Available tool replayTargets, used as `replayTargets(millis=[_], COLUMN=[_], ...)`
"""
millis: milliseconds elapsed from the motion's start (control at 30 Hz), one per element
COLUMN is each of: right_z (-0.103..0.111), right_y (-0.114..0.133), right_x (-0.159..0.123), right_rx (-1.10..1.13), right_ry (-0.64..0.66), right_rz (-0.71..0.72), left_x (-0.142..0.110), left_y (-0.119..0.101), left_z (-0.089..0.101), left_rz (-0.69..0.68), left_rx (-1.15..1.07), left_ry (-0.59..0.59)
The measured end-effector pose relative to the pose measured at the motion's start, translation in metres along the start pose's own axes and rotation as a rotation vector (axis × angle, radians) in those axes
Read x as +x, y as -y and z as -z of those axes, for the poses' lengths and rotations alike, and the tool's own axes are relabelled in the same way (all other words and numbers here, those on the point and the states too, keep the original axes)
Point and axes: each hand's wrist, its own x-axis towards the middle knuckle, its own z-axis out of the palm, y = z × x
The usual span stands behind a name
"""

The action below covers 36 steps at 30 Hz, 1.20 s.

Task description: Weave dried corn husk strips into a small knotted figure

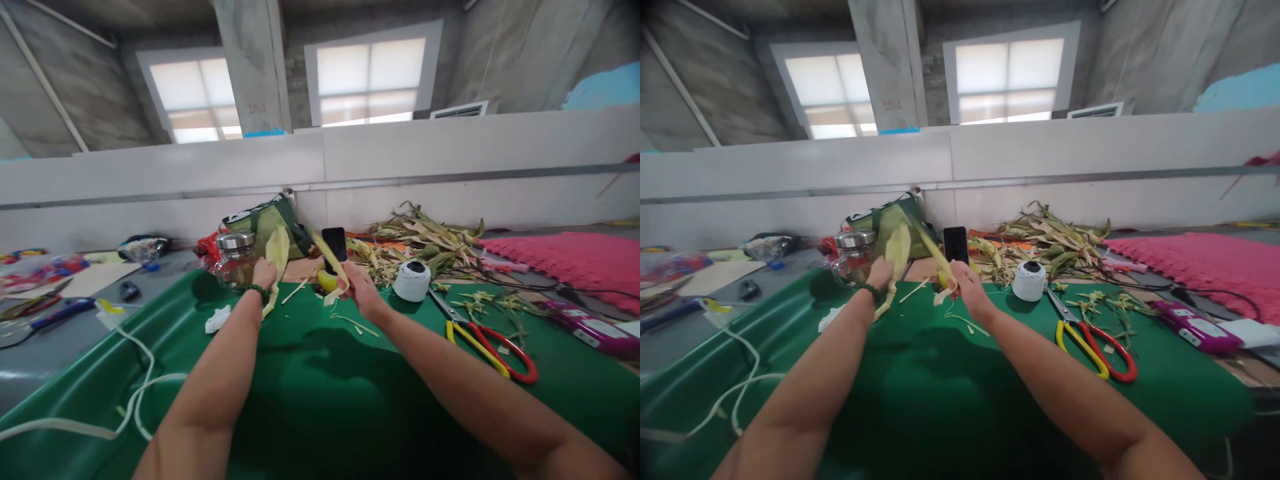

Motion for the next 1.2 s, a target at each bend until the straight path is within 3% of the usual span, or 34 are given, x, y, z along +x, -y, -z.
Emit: replayTargets(millis=[100,133,233,300,333,433,633,800,900,1067,1200], right_z=[0.015,0.017,0.019,0.020,0.021,0.026,0.030,0.035,0.036,0.032,0.034], right_y=[-0.003,-0.004,-0.007,-0.010,-0.011,-0.012,-0.009,-0.009,-0.009,-0.010,-0.014], right_x=[0.016,0.017,0.018,0.019,0.020,0.023,0.025,0.029,0.029,0.027,0.030], right_rx=[0.094,0.095,0.063,0.016,-0.014,-0.090,-0.083,-0.007,-0.018,-0.191,-0.190], right_ry=[0.033,0.049,0.067,0.058,0.045,-0.030,-0.059,-0.077,-0.060,-0.086,-0.118], right_rz=[-0.124,-0.145,-0.121,-0.066,-0.045,-0.028,-0.024,-0.012,-0.003,0.069,0.051], left_x=[-0.011,-0.018,-0.044,-0.062,-0.069,-0.083,-0.085,-0.083,-0.082,-0.087,-0.089], left_y=[-0.005,-0.009,-0.019,-0.024,-0.025,-0.027,-0.026,-0.024,-0.023,-0.022,-0.022], left_z=[-0.011,-0.016,-0.036,-0.047,-0.050,-0.056,-0.055,-0.055,-0.056,-0.061,-0.063], left_rz=[-0.059,-0.139,-0.160,-0.032,-0.035,-0.079,-0.002,0.133,0.088,-0.105,0.019], left_rx=[0.105,0.172,0.196,0.132,0.137,0.171,0.075,-0.017,0.014,0.083,0.021], left_ry=[-0.045,0.003,0.281,0.688,0.821,0.969,0.936,0.995,0.991,0.859,0.824])
